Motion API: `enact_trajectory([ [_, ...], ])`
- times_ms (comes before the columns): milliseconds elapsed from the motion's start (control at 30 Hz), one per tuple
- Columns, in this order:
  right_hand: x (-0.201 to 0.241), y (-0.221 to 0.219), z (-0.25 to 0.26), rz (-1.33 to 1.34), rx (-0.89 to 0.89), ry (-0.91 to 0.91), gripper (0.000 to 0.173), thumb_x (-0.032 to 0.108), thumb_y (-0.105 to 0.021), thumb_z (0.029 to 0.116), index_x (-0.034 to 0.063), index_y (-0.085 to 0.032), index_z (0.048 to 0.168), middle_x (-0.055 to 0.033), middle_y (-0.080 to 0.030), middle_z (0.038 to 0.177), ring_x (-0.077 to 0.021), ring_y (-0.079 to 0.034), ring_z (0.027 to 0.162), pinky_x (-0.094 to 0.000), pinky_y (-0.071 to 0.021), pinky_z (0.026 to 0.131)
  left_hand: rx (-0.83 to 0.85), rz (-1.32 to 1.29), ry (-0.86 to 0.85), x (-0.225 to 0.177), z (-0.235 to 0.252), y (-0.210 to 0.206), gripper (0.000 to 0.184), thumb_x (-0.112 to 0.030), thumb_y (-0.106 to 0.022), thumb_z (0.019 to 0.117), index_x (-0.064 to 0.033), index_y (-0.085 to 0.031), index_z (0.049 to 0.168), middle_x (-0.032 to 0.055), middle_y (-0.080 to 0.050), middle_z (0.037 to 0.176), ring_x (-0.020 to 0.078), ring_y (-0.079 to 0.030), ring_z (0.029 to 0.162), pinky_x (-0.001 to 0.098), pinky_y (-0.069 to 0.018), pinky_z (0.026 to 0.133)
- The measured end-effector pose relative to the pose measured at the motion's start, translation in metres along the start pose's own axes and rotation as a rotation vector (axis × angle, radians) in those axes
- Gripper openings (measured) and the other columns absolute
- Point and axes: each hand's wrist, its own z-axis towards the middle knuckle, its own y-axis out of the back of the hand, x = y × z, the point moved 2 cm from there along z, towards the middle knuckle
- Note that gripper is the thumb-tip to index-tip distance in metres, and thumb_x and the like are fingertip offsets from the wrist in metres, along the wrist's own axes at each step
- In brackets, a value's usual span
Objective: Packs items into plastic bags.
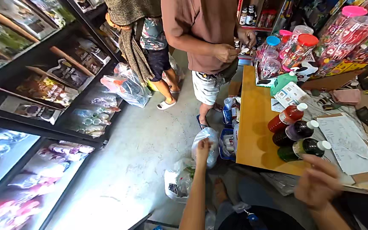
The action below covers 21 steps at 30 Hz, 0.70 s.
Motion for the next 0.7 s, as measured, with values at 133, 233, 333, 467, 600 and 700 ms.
enact_trajectory([
  [133, -0.073, -0.066, -0.104, -0.069, 0.396, -0.218, 0.027, 0.015, -0.044, 0.1035, 0.0043, -0.060, 0.123, -0.0169, -0.060, 0.136, -0.0269, -0.058, 0.128, -0.0387, -0.0494, 0.107, 0.214, 0.133, 0.470, 0.144, 0.004, -0.069, 0.039, -0.023, -0.046, 0.1101, 0.0065, -0.057, 0.133, 0.0246, -0.068, 0.118, 0.0318, -0.067, 0.102, 0.0475, -0.0535, 0.091],
  [233, -0.119, -0.096, -0.161, -0.143, 0.625, -0.335, 0.033, 0.009, -0.052, 0.0944, -0.0043, -0.066, 0.121, -0.0239, -0.060, 0.139, -0.0402, -0.061, 0.125, -0.0496, -0.0525, 0.103, 0.236, 0.194, 0.727, 0.205, -0.009, -0.101, 0.037, -0.025, -0.050, 0.1076, 0.0059, -0.065, 0.123, 0.0235, -0.069, 0.113, 0.0325, -0.067, 0.099, 0.0488, -0.0532, 0.090],
  [333, -0.157, -0.115, -0.197, -0.189, 0.734, -0.460, 0.039, 0.017, -0.059, 0.0958, -0.0038, -0.064, 0.128, -0.0256, -0.052, 0.148, -0.0461, -0.053, 0.134, -0.0599, -0.0459, 0.108, 0.225, 0.027, 0.760, 0.211, 0.012, -0.125, 0.037, -0.020, -0.045, 0.1106, 0.0071, -0.057, 0.132, 0.0231, -0.066, 0.113, 0.0273, -0.064, 0.092, 0.0422, -0.0527, 0.085],
  [467, -0.188, -0.132, -0.248, -0.281, 0.709, -0.425, 0.060, 0.049, -0.047, 0.1030, 0.0036, -0.059, 0.141, -0.0224, -0.048, 0.154, -0.0424, -0.045, 0.143, -0.0615, -0.0366, 0.116, 0.190, 0.004, 0.714, 0.249, 0.077, -0.151, 0.038, -0.017, -0.048, 0.1096, 0.0076, -0.053, 0.138, 0.0298, -0.063, 0.126, 0.0384, -0.063, 0.112, 0.0521, -0.0502, 0.097],
  [600, -0.189, -0.130, -0.250, -0.236, 0.725, -0.457, 0.056, 0.044, -0.055, 0.1024, 0.0026, -0.060, 0.140, -0.0230, -0.050, 0.152, -0.0427, -0.046, 0.142, -0.0604, -0.0346, 0.117, 0.318, -0.032, 0.551, 0.348, 0.136, -0.177, 0.042, -0.022, -0.049, 0.1086, 0.0065, -0.053, 0.140, 0.0274, -0.062, 0.131, 0.0353, -0.062, 0.117, 0.0486, -0.0514, 0.098],
  [700, -0.194, -0.129, -0.251, -0.237, 0.702, -0.420, 0.053, 0.046, -0.052, 0.1050, 0.0056, -0.060, 0.138, -0.0246, -0.055, 0.146, -0.0398, -0.051, 0.139, -0.0559, -0.0368, 0.116, 0.201, -0.207, 0.641, 0.309, 0.150, -0.199, 0.044, -0.027, -0.041, 0.1118, 0.0043, -0.053, 0.140, 0.0252, -0.060, 0.135, 0.0338, -0.060, 0.119, 0.0479, -0.0485, 0.101],
])
